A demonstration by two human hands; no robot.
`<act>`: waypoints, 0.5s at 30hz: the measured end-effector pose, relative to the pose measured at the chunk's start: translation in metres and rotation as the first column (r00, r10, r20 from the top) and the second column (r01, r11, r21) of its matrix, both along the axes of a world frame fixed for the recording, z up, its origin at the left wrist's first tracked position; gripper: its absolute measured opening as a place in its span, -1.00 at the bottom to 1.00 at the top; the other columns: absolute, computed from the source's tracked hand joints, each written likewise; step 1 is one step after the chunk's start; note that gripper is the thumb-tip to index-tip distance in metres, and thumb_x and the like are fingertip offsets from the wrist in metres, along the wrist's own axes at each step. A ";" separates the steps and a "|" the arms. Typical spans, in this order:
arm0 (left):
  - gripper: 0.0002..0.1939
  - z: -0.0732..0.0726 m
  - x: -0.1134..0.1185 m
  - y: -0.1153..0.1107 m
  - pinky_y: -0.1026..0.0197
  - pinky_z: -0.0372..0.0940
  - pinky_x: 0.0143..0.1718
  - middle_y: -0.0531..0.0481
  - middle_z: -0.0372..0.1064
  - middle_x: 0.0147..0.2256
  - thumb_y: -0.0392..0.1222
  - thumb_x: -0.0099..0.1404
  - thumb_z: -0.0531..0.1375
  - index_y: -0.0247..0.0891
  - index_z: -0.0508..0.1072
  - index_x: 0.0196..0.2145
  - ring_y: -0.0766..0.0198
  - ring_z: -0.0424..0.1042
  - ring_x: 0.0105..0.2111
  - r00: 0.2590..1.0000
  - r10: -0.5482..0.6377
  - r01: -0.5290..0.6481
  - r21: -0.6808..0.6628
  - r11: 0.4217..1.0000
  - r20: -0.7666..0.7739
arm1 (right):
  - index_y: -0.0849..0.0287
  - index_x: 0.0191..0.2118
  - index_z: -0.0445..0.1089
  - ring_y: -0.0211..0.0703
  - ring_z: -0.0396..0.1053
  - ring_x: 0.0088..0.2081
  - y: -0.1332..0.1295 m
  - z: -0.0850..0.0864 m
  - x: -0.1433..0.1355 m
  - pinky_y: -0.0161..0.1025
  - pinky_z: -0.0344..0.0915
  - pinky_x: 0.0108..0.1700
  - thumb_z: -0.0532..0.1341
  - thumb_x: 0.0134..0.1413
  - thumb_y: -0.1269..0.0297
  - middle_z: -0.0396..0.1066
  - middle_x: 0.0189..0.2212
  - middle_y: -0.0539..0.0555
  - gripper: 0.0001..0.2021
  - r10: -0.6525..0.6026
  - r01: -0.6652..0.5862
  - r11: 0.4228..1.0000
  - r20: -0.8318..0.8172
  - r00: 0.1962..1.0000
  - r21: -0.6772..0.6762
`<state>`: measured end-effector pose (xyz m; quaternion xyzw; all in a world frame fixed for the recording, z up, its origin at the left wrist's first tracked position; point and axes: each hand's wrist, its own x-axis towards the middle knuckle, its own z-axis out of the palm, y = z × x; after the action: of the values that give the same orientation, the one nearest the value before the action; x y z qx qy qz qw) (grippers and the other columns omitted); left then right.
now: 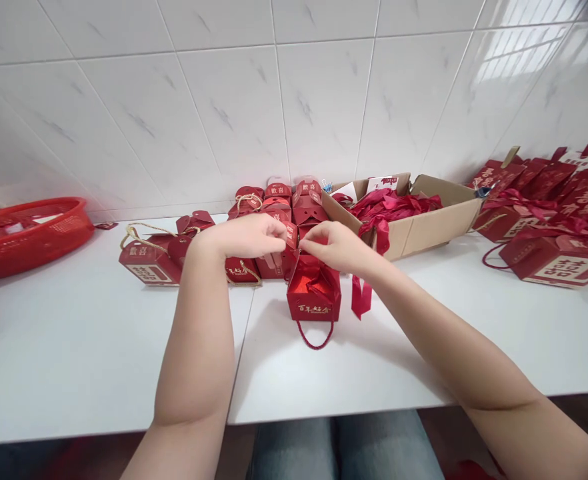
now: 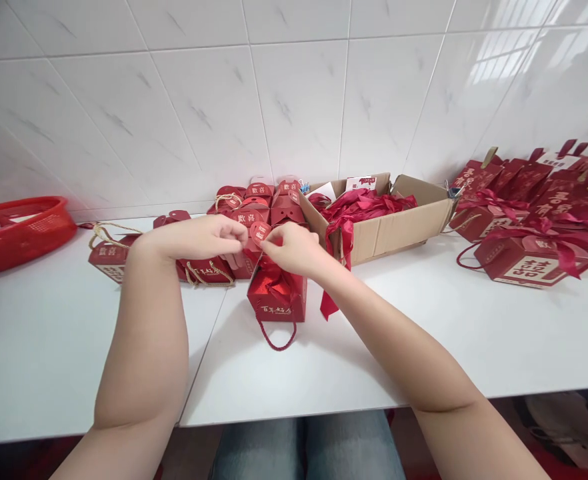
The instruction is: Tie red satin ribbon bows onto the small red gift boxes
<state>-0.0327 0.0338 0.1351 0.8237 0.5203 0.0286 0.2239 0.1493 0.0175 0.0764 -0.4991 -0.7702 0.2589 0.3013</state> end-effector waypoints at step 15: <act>-0.81 0.027 -0.006 -0.046 0.12 0.33 -0.39 -0.02 0.46 -0.42 -0.44 0.22 0.00 -0.28 0.37 -0.39 0.07 0.50 -0.28 0.163 -0.374 -0.292 0.407 0.866 0.913 | 0.15 -0.36 0.36 -0.13 0.33 -0.45 0.003 0.018 0.049 -0.27 0.07 -0.55 0.26 -0.15 0.29 0.40 -0.42 0.08 -0.86 0.167 -0.014 0.972 0.651 0.741 -0.233</act>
<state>-0.0390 -0.0127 0.1617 0.6454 0.1978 0.6803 0.2856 0.1979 0.0203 0.0942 -0.5495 -0.8179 0.1590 -0.0615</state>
